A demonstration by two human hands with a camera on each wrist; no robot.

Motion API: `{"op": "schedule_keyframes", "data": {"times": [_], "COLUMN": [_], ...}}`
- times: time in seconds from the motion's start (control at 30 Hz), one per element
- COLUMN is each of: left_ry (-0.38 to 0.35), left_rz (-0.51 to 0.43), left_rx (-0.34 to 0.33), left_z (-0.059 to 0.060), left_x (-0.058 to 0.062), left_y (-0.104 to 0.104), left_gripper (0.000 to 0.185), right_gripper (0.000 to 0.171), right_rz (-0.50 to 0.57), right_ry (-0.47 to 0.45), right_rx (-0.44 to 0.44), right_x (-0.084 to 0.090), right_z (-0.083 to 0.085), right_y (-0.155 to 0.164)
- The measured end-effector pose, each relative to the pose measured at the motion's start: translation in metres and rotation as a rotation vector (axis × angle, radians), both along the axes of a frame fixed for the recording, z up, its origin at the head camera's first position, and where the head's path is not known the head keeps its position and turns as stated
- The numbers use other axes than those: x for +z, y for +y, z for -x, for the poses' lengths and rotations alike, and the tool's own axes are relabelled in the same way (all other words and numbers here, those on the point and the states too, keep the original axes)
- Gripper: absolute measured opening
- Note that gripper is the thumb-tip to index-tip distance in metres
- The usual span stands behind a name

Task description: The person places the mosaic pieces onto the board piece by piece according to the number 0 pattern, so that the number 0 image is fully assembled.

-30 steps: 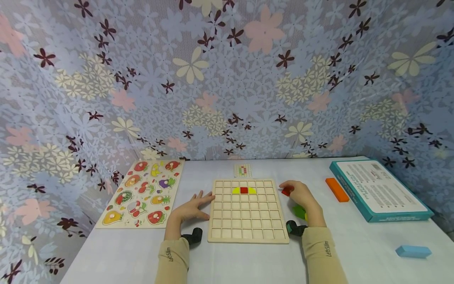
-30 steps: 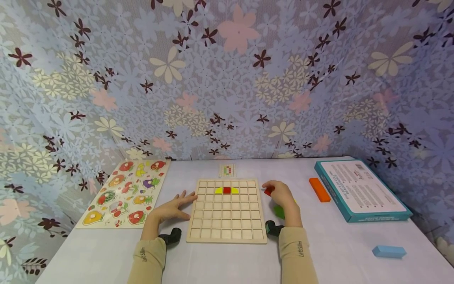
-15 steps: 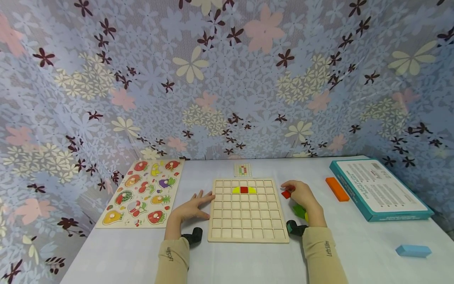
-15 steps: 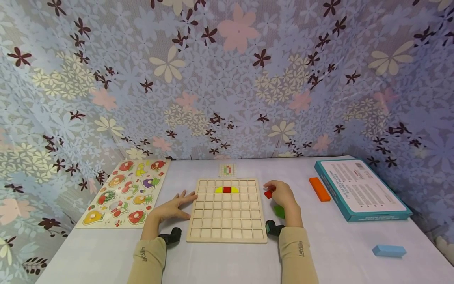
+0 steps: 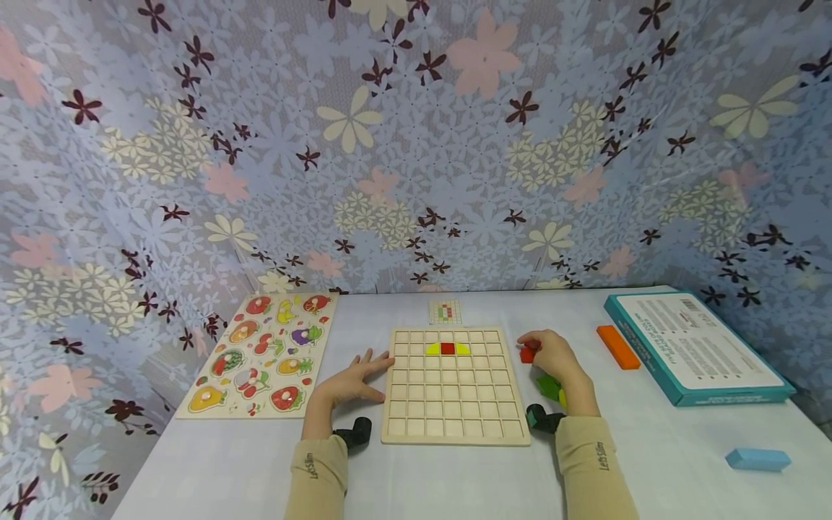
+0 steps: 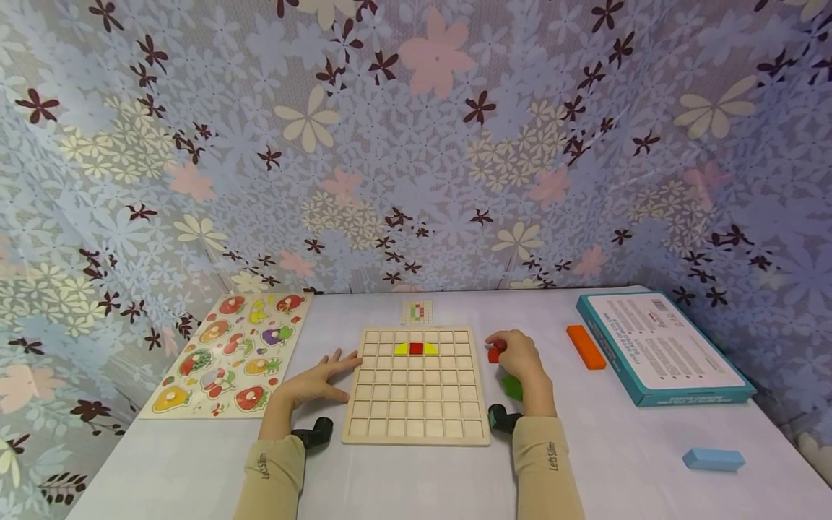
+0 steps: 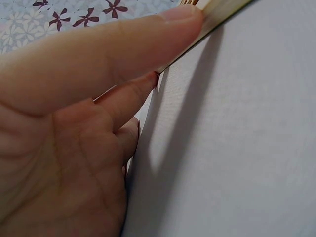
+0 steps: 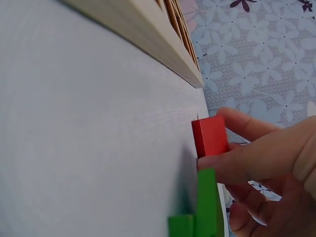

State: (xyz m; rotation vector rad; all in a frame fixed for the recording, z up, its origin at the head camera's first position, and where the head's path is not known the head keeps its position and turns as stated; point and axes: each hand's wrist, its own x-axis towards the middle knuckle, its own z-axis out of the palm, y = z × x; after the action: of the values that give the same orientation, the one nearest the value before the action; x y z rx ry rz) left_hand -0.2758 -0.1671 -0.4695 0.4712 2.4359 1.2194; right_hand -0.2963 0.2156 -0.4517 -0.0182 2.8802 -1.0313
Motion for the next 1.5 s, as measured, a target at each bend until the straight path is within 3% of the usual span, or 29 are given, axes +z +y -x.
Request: {"op": "schedule_keyframes", "data": {"times": [0.57, 0.83, 1.03, 1.2, 1.5], "left_ry": [0.001, 0.012, 0.01, 0.004, 0.006], "left_rz": [-0.009, -0.045, -0.014, -0.01, -0.007], "left_rx": [-0.011, -0.036, 0.002, 0.004, -0.005], "left_z": [0.0, 0.0, -0.002, 0.001, 0.002], "left_x": [0.0, -0.001, 0.002, -0.001, -0.002], "left_y": [-0.001, -0.003, 0.001, -0.001, -0.001], "left_gripper": [0.077, 0.077, 0.076, 0.077, 0.077], "right_gripper": [0.022, 0.021, 0.031, 0.037, 0.03], "right_rz": [0.002, 0.003, 0.012, 0.061, 0.247], "right_ry": [-0.014, -0.019, 0.067, 0.105, 0.147], "right_rx": [-0.011, 0.009, -0.003, -0.015, -0.065], "right_x": [0.003, 0.003, 0.004, 0.011, 0.015], "right_z": [-0.002, -0.001, 0.001, -0.001, -0.001], "right_y": [0.0, -0.002, -0.006, -0.012, -0.028]}}
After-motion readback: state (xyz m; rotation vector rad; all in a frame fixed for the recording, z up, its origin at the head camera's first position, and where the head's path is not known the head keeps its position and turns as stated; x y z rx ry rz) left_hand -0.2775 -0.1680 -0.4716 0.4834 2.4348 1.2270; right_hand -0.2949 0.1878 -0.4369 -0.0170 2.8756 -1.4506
